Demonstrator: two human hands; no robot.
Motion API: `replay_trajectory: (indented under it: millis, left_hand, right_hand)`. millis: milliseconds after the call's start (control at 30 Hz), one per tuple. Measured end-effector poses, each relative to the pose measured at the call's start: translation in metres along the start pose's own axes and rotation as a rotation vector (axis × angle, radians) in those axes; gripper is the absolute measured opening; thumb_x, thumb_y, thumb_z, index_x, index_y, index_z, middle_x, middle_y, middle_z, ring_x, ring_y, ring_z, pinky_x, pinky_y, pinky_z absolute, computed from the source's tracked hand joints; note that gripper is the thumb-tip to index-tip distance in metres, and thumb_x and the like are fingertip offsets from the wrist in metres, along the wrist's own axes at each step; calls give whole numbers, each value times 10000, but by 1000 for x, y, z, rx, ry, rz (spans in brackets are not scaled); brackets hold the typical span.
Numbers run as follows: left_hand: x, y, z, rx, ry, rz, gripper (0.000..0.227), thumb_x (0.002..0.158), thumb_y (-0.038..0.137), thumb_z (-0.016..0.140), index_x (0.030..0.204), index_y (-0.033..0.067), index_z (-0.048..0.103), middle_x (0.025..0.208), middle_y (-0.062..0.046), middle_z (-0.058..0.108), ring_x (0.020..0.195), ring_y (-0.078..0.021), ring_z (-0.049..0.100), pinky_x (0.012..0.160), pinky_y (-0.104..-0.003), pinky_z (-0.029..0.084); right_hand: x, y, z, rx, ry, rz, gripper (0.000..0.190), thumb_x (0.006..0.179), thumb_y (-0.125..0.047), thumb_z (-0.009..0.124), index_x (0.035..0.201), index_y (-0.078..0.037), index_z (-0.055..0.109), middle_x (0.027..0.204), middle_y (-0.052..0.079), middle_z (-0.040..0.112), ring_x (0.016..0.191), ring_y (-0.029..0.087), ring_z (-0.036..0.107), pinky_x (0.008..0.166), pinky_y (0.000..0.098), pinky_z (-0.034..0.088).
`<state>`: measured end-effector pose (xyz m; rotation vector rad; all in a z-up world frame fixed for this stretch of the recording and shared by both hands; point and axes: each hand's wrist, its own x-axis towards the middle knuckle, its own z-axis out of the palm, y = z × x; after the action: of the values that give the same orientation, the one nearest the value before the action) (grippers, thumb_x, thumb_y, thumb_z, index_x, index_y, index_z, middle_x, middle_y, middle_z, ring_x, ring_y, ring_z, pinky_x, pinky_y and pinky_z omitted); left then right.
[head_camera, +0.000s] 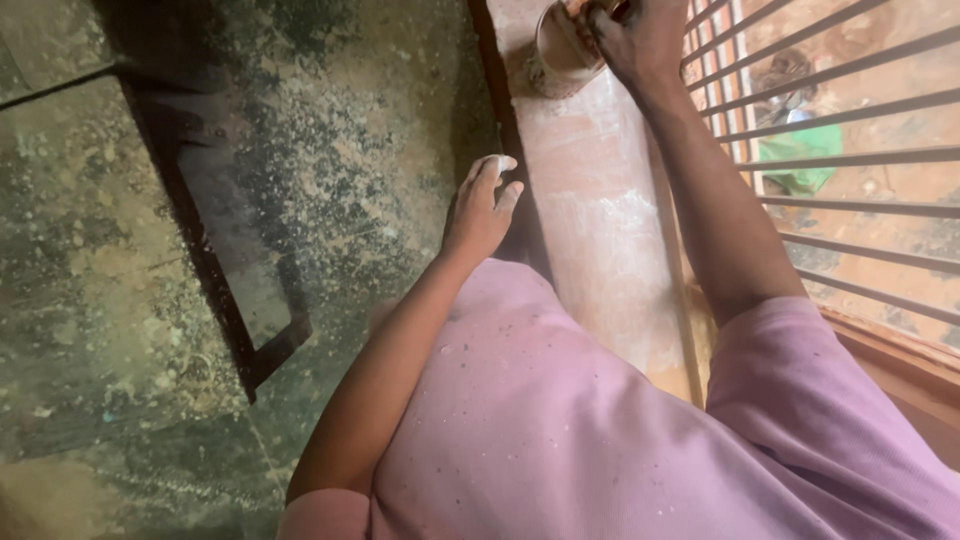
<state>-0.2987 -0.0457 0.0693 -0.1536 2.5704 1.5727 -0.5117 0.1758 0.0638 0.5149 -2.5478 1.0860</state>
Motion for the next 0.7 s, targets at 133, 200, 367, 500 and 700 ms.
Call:
replay_trajectory:
  millis: [133, 200, 367, 500, 700]
  left_hand:
    - [0, -2, 2, 37, -6, -22, 337, 951, 161, 683, 1263, 67, 599, 1318, -128, 626, 1092, -312, 663, 959, -416, 527]
    - [0, 0, 1, 49, -15, -44, 334, 952, 169, 679, 1261, 71, 596, 1322, -123, 624, 1098, -307, 663, 958, -416, 525]
    - [0, 4, -2, 69, -59, -97, 331, 965, 194, 660, 1265, 77, 584, 1338, -114, 614, 1131, -299, 649, 957, -422, 515]
    - [-2, 2, -4, 74, -51, -117, 327, 977, 212, 652, 1270, 82, 586, 1349, -109, 613, 1140, -292, 651, 965, -422, 519]
    - [0, -3, -4, 70, -42, -147, 334, 975, 223, 651, 1273, 83, 593, 1334, -103, 621, 1113, -279, 661, 952, -417, 524]
  right_hand:
    - [-7, 22, 10, 19, -114, 106, 187, 891, -85, 809, 1024, 17, 726, 912, 202, 752, 829, 328, 755, 723, 404, 589]
    - [-6, 31, 14, -64, -139, 48, 192, 860, -67, 796, 1024, 15, 742, 909, 208, 749, 821, 343, 743, 717, 417, 584]
    - [-5, 40, 13, -35, -201, 284, 119, 895, -89, 755, 964, 8, 762, 817, 150, 736, 715, 266, 723, 663, 373, 577]
    - [-9, 26, -11, -18, -152, 306, 149, 973, -111, 771, 888, 11, 764, 742, 124, 711, 658, 236, 676, 639, 354, 556]
    - [-21, -22, -57, 77, -92, -178, 45, 1013, -42, 764, 971, -26, 756, 956, 108, 755, 820, 202, 718, 730, 347, 585]
